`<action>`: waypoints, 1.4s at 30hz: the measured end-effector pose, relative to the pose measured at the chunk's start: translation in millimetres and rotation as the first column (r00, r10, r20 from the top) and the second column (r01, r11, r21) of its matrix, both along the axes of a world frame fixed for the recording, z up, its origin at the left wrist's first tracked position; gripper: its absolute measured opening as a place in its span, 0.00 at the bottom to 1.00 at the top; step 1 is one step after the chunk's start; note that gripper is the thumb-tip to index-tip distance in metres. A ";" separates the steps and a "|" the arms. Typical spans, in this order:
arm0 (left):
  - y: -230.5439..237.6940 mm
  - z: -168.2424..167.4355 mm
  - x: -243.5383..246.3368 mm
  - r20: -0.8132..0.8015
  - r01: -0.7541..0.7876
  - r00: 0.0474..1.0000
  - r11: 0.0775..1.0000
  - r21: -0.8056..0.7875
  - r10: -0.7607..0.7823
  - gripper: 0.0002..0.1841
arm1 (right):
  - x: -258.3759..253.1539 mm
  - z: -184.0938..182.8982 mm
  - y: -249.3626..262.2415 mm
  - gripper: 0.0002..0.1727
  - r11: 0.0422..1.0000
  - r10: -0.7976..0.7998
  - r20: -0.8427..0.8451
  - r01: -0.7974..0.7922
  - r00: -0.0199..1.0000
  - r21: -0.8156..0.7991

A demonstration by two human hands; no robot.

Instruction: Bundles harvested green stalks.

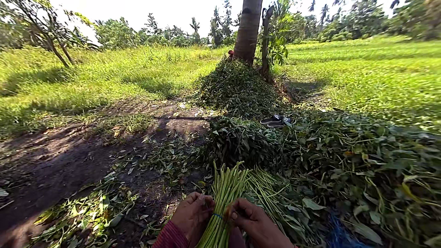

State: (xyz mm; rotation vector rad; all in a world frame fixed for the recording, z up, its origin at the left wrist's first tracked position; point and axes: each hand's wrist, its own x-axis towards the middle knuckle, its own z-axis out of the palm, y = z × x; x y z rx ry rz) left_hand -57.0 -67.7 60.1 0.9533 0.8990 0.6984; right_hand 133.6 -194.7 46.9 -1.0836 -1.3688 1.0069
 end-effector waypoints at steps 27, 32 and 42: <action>-30.0 -20.0 0.7 -0.201 0.109 0.979 0.783 0.613 0.021 0.06 | -39.6 -18.3 3.6 0.14 0.931 -0.334 0.310 0.362 0.890 -0.036; -35.4 -16.5 3.2 -0.211 0.114 0.977 0.752 0.649 0.035 0.06 | -50.2 -23.8 7.7 0.09 0.890 -0.449 0.411 0.437 0.793 0.128; -44.8 -15.4 -9.3 -0.479 0.424 0.860 0.278 0.862 0.174 0.07 | -49.1 -20.3 -2.8 0.09 0.916 -0.371 -0.180 0.326 0.911 -0.235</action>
